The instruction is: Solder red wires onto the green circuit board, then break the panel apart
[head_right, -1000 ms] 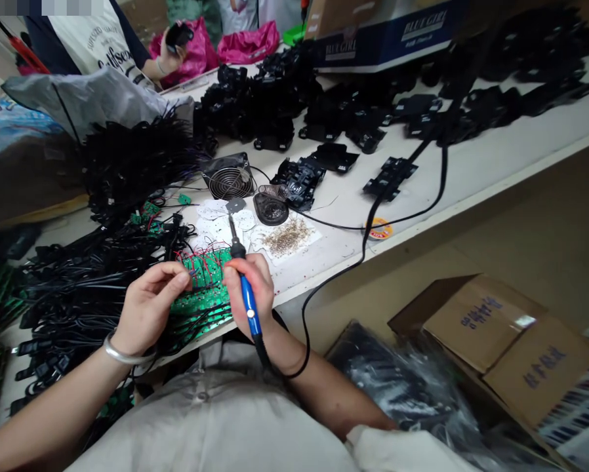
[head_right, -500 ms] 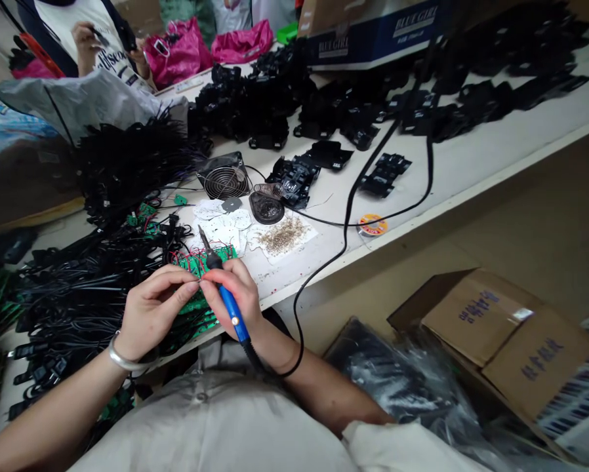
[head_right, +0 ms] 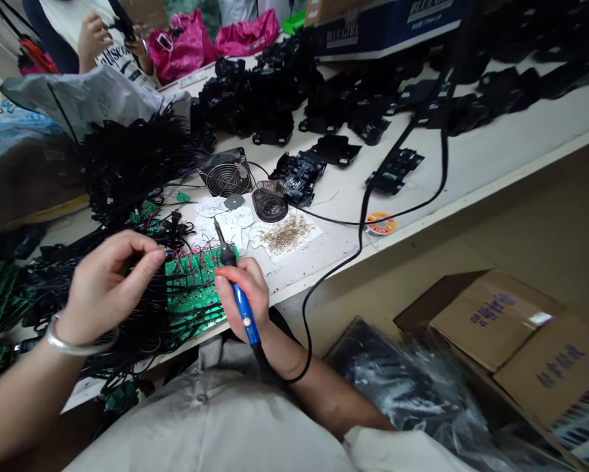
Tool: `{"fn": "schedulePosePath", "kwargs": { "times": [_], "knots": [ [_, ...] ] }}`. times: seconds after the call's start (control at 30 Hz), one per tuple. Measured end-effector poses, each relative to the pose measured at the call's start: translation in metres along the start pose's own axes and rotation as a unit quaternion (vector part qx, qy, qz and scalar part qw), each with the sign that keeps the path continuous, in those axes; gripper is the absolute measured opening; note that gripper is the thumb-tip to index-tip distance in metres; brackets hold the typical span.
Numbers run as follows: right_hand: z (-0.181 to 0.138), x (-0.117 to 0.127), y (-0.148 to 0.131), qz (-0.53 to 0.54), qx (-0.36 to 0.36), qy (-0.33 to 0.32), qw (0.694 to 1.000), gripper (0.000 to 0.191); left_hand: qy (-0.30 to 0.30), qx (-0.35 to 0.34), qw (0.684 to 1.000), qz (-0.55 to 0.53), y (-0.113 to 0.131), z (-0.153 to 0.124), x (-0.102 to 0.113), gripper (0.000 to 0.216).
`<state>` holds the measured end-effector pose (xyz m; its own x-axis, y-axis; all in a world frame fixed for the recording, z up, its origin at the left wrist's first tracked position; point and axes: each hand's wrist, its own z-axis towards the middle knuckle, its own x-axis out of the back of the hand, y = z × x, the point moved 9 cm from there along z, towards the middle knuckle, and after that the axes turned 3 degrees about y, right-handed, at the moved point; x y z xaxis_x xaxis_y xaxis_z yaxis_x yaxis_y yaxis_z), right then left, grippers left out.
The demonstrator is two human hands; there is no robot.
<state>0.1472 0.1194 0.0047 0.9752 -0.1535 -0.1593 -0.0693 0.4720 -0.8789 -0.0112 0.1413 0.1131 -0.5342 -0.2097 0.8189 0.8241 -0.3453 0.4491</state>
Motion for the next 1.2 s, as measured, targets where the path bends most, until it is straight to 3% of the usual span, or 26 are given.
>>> {"fn": "schedulePosePath", "kwargs": {
  "times": [0.1, 0.27, 0.37, 0.57, 0.77, 1.2],
  "knots": [
    [0.002, 0.014, -0.002, -0.023, 0.024, 0.011, 0.999, 0.022, -0.046, -0.011, 0.997, 0.058, -0.009, 0.020, -0.012, 0.017],
    [-0.002, 0.041, -0.007, -0.078, 0.029, 0.020, 0.996, 0.020, -0.223, 0.043, 0.972, 0.059, -0.040, 0.011, -0.082, 0.021],
    [-0.006, 0.048, -0.010, -0.105, 0.032, 0.018, 0.994, 0.017, -0.238, 0.066, 0.967, 0.063, -0.052, 0.002, -0.102, 0.020],
    [-0.003, 0.039, -0.021, -0.127, 0.107, 0.011, 0.986, 0.017, -0.182, 0.041, 0.979, 0.085, -0.052, 0.001, -0.100, 0.016],
    [-0.001, 0.023, -0.024, -0.135, 0.154, -0.024, 0.979, 0.019, -0.173, 0.026, 0.978, 0.112, -0.053, -0.002, -0.099, 0.016],
    [-0.001, 0.026, -0.022, -0.149, 0.118, -0.022, 0.981, 0.018, -0.187, 0.035, 0.977, 0.099, -0.054, 0.000, -0.099, 0.019]
  ]
}}
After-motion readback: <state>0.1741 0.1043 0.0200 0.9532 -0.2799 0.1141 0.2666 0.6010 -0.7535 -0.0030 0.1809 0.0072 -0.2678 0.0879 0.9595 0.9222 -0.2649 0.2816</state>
